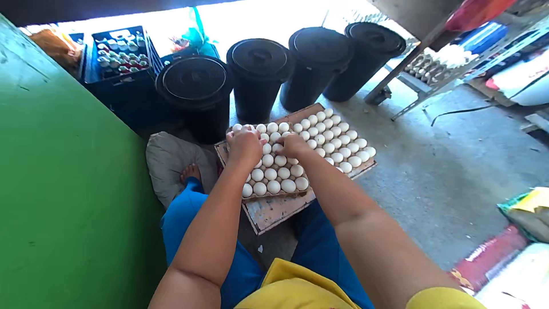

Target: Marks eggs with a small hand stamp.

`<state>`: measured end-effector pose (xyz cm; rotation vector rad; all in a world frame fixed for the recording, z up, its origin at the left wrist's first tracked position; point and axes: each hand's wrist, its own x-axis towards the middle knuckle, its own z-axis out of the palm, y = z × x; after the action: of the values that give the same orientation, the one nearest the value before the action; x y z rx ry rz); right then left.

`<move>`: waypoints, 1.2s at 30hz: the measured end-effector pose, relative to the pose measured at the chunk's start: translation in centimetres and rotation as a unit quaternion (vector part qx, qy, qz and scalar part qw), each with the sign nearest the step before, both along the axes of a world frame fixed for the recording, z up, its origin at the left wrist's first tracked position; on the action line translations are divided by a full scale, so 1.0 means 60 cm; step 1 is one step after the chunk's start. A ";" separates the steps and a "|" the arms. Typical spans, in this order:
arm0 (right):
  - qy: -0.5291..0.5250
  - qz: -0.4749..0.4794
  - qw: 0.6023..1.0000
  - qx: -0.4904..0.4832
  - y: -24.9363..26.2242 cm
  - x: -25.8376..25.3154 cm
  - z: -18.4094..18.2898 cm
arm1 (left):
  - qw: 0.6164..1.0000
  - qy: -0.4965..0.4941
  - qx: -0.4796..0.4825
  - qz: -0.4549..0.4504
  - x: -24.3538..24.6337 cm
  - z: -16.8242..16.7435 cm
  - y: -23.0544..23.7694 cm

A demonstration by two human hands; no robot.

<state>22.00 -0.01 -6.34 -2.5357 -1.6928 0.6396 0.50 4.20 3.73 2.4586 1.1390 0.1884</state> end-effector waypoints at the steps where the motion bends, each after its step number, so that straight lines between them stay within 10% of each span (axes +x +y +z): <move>1: 0.002 -0.003 1.000 0.012 -0.001 0.001 0.002 | 1.000 0.004 -0.001 -0.001 0.002 -0.001 0.001; 7: 0.219 -0.153 0.934 0.237 -0.075 -0.011 0.038 | 1.000 0.010 -0.018 -0.013 0.002 -0.012 0.003; 13: 0.638 -0.281 0.578 0.424 -0.173 -0.056 0.022 | 0.992 -0.062 -0.070 -0.082 0.019 -0.026 -0.009; 16: 0.698 -0.280 0.504 0.425 -0.184 -0.074 0.001 | 0.983 -0.093 -0.122 -0.101 0.029 -0.039 -0.018; 19: 0.729 -0.292 0.513 0.347 -0.181 -0.081 0.006 | 0.960 -0.169 -0.217 -0.054 0.041 -0.049 -0.022; 26: 0.557 -0.214 0.723 0.349 -0.138 -0.086 -0.032 | 0.895 -0.292 -0.335 0.032 0.057 -0.013 -0.022; 36: 0.484 -0.141 0.758 0.415 -0.127 -0.065 -0.050 | 0.903 -0.261 -0.340 -0.018 0.097 -0.075 -0.014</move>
<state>18.12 -7.62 -9.34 -1.3424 -0.8579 0.7352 6.34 3.34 -0.76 1.6629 0.7462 0.3460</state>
